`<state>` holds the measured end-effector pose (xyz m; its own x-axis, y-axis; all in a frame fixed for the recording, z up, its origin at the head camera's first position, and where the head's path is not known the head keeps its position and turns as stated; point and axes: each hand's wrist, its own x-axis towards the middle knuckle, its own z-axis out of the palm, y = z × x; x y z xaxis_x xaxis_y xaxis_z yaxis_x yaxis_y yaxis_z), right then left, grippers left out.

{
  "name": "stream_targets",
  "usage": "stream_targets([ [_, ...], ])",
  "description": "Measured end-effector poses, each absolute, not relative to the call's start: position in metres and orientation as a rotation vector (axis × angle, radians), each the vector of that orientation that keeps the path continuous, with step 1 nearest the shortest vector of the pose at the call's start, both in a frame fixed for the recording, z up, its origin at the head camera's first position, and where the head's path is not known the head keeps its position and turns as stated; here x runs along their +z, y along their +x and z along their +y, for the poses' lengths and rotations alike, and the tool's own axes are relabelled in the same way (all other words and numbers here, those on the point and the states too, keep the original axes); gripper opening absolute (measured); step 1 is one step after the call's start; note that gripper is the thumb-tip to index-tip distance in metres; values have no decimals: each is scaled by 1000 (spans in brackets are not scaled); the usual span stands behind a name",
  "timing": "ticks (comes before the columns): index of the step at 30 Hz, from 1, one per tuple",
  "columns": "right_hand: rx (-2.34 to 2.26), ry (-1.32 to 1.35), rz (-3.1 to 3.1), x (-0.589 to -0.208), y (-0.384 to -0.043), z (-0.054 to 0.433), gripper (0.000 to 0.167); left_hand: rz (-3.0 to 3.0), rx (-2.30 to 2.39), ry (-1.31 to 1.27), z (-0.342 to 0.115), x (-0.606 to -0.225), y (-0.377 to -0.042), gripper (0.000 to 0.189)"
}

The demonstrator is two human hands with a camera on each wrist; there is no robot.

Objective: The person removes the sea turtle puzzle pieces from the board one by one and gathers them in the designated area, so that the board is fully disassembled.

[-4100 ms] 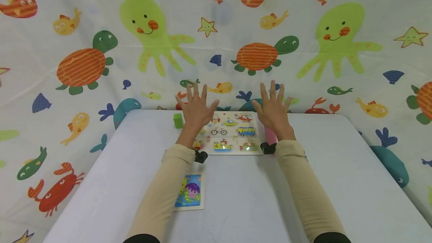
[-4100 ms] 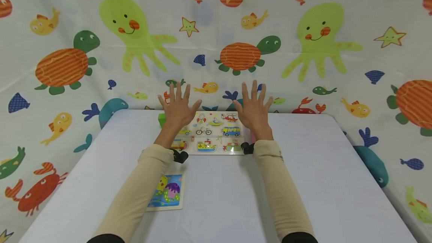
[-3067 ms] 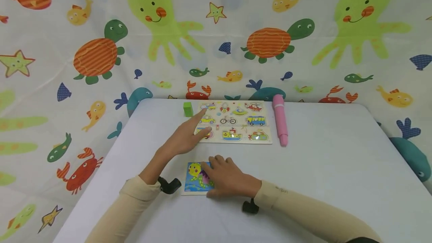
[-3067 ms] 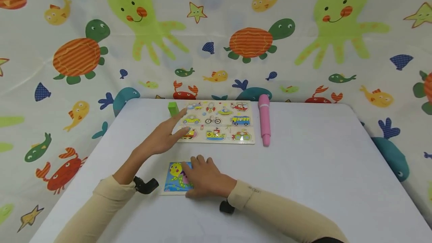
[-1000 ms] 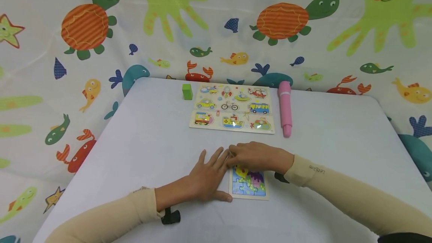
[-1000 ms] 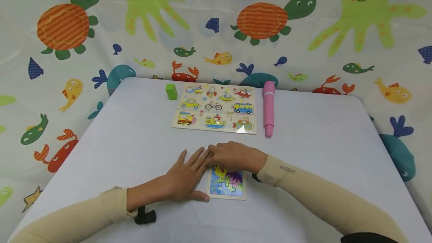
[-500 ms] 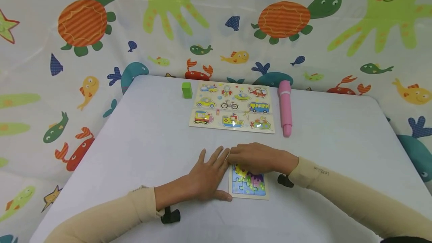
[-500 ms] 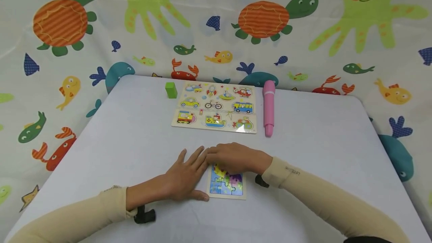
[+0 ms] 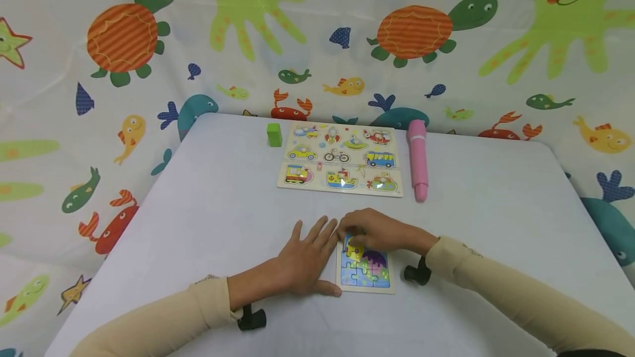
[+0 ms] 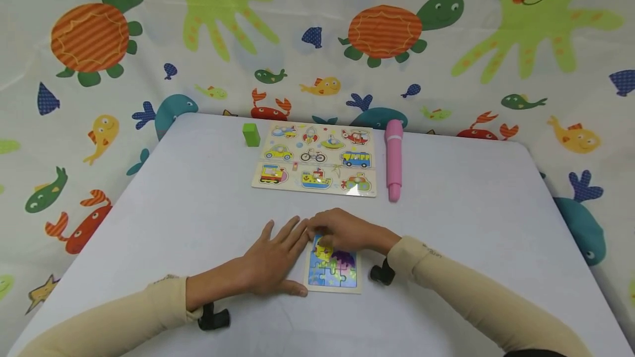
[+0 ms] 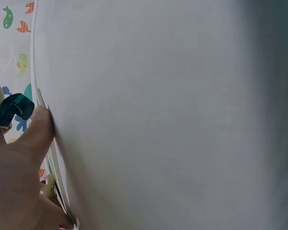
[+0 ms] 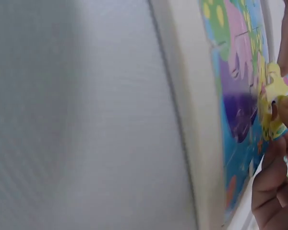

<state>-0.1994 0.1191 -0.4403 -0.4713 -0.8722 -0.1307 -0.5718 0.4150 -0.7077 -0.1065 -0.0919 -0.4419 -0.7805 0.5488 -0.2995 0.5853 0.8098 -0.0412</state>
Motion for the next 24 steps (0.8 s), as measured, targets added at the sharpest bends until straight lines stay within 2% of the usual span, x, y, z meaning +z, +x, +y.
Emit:
stream_targets([
  [10,-1034,-1012,2014,-443,-207,138,9,2710,-171,899,-85,-446,-110,114],
  [14,-1093,-964,2016,-430,-207,149,8,2708,-154,911,-83,-447,-111,114],
  [20,-1113,-870,2157,-403,-207,190,9,2721,-62,889,-86,-446,-111,114],
  [24,-1048,-797,2261,-399,-209,221,12,2741,-45,857,-93,-446,-109,114],
])
